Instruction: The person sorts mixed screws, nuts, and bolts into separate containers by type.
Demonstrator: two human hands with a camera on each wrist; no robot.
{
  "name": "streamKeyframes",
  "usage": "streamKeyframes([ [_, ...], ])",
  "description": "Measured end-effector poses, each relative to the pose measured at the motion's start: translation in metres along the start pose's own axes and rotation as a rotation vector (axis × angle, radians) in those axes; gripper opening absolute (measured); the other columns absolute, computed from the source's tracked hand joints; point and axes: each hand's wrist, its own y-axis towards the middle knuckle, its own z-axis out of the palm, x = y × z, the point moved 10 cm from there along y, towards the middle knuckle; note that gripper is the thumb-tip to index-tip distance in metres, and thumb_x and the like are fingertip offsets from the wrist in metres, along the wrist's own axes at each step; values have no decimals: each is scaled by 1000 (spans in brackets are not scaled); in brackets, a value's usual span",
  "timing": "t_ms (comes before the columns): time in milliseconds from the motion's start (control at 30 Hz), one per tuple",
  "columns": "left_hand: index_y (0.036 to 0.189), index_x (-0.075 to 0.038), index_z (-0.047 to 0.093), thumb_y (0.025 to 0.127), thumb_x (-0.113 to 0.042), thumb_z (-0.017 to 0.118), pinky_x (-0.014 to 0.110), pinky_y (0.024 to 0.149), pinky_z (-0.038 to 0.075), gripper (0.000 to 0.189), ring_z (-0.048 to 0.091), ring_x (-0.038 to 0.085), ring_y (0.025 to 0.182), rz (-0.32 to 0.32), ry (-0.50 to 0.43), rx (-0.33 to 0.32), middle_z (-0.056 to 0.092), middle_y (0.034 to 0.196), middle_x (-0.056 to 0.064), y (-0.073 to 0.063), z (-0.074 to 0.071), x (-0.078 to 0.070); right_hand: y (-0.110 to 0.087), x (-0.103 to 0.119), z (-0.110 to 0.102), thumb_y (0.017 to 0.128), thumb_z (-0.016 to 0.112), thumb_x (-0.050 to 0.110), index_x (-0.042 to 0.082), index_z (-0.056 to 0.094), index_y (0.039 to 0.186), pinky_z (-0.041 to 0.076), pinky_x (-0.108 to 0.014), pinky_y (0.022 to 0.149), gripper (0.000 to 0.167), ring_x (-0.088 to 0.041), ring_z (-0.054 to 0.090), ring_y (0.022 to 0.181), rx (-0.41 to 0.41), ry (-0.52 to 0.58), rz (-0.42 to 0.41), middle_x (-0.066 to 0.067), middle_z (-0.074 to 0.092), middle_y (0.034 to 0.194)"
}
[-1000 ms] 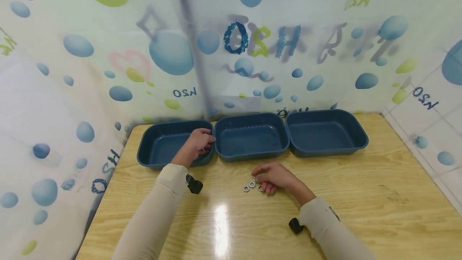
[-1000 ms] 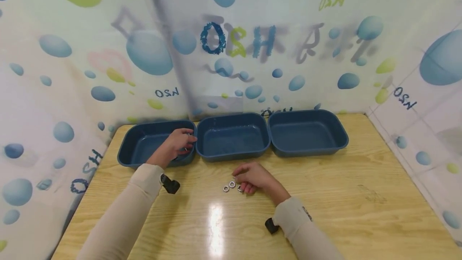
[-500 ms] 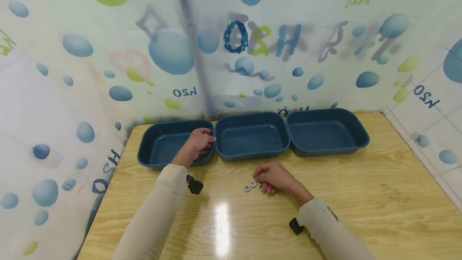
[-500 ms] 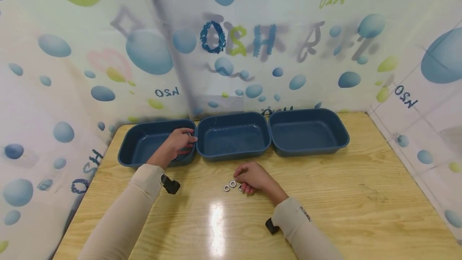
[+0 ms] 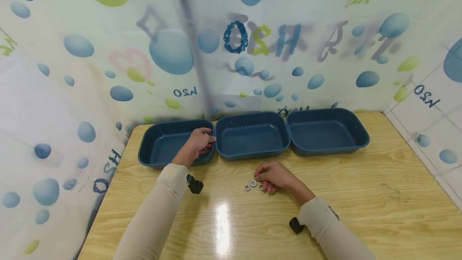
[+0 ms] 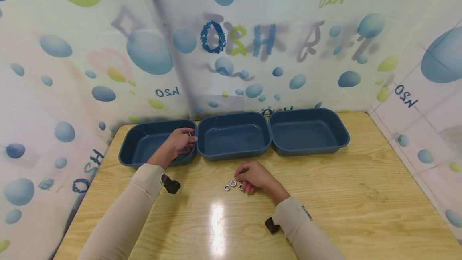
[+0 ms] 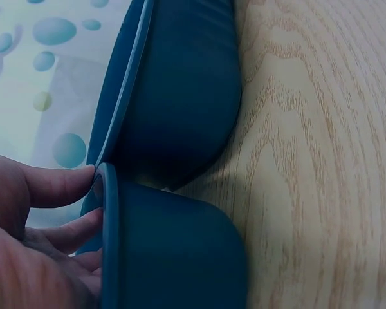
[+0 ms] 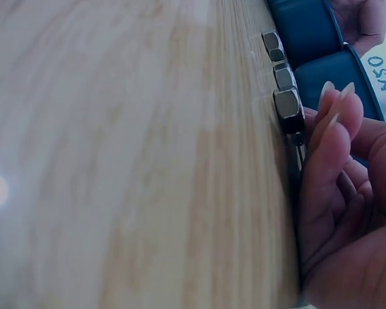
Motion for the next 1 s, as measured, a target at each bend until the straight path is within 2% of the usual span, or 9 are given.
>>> streamKeyframes([
  [267,147,-15,41,100,-11,53,43,88,49,49,56,25,99,-1,2,-8,55,124,13,2,-1,0,-4,4,0,91,66,12,3,69,101,44,-25,40,13,-10,49,40,14,53,1,-5,57,56],
  [400,147,-15,42,99,-11,54,43,88,49,49,56,26,100,3,-1,-8,54,126,13,2,0,0,-7,15,-1,91,65,13,2,69,104,44,-26,41,17,-11,49,41,31,38,-32,-6,58,56],
  [600,148,-15,40,99,-10,54,44,91,49,50,56,29,110,6,2,-8,53,131,14,0,-1,-1,-9,49,-5,93,64,16,1,69,109,45,-30,42,22,-13,50,40,55,16,-85,-7,59,56],
  [800,149,-14,39,100,-10,52,46,93,49,50,56,30,108,10,3,-3,53,131,15,-2,-1,-2,-6,87,-19,92,68,20,2,68,112,47,-32,44,26,-14,51,42,33,32,-115,-7,60,58],
  [1000,149,-14,39,101,-11,51,45,91,49,50,56,29,105,16,12,6,53,130,15,-4,2,-4,3,106,-36,93,66,21,4,67,115,47,-29,46,28,-14,51,42,9,73,-115,-7,60,60],
])
